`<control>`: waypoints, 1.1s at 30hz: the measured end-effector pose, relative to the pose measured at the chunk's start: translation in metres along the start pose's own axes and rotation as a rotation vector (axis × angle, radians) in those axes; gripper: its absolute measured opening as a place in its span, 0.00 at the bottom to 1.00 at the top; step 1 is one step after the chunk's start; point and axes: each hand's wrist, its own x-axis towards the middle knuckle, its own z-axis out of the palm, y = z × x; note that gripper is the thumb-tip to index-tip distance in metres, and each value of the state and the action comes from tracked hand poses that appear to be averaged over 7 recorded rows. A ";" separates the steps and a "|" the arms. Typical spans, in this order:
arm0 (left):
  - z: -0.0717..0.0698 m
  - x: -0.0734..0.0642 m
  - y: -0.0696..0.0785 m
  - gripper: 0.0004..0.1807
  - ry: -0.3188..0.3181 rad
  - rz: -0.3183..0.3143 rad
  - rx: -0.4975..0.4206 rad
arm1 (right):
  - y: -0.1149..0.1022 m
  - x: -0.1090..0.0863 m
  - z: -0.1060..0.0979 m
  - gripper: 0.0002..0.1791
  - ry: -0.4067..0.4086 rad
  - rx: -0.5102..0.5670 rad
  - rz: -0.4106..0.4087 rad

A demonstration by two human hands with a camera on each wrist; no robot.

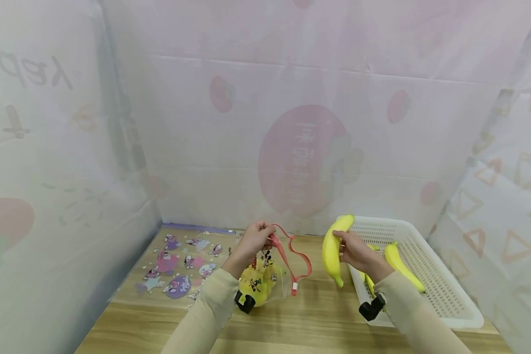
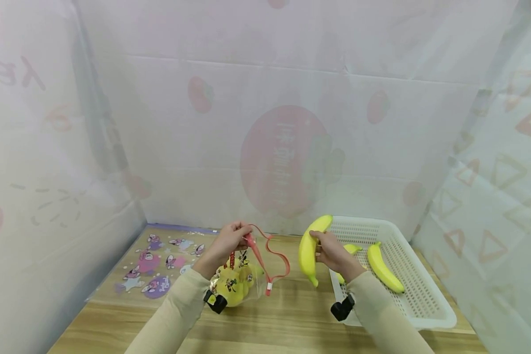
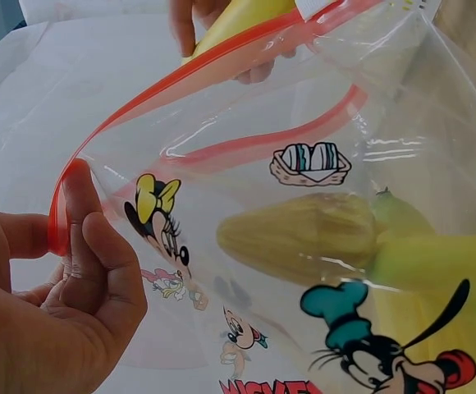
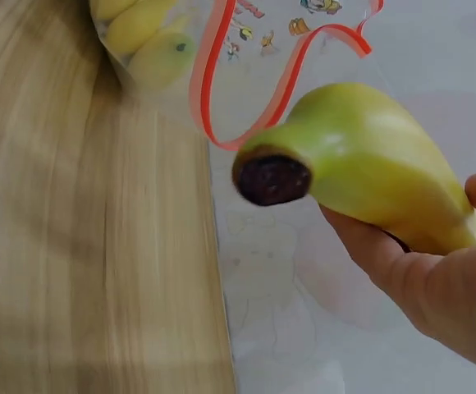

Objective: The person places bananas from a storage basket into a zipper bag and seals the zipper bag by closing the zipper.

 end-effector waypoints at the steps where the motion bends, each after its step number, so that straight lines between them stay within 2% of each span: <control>1: 0.001 -0.003 0.004 0.10 -0.002 -0.002 0.003 | 0.000 0.001 0.001 0.16 0.009 0.007 -0.003; 5: 0.002 -0.017 0.020 0.09 -0.020 -0.004 0.007 | -0.001 0.002 0.007 0.16 0.045 -0.014 -0.051; 12: 0.001 -0.018 0.019 0.09 -0.023 0.002 0.001 | 0.000 0.005 0.017 0.15 0.062 0.038 -0.149; 18: 0.001 -0.020 0.020 0.09 -0.015 -0.007 0.017 | 0.004 0.004 0.026 0.07 -0.013 0.131 -0.277; 21: 0.001 -0.020 0.021 0.09 -0.010 -0.013 0.023 | 0.007 0.005 0.030 0.06 -0.046 0.189 -0.326; 28: 0.001 -0.021 0.020 0.11 -0.013 -0.004 0.021 | 0.017 0.007 0.042 0.08 -0.067 0.233 -0.355; 33: 0.003 -0.024 0.024 0.12 -0.011 -0.013 0.035 | 0.020 0.007 0.053 0.08 -0.040 0.281 -0.365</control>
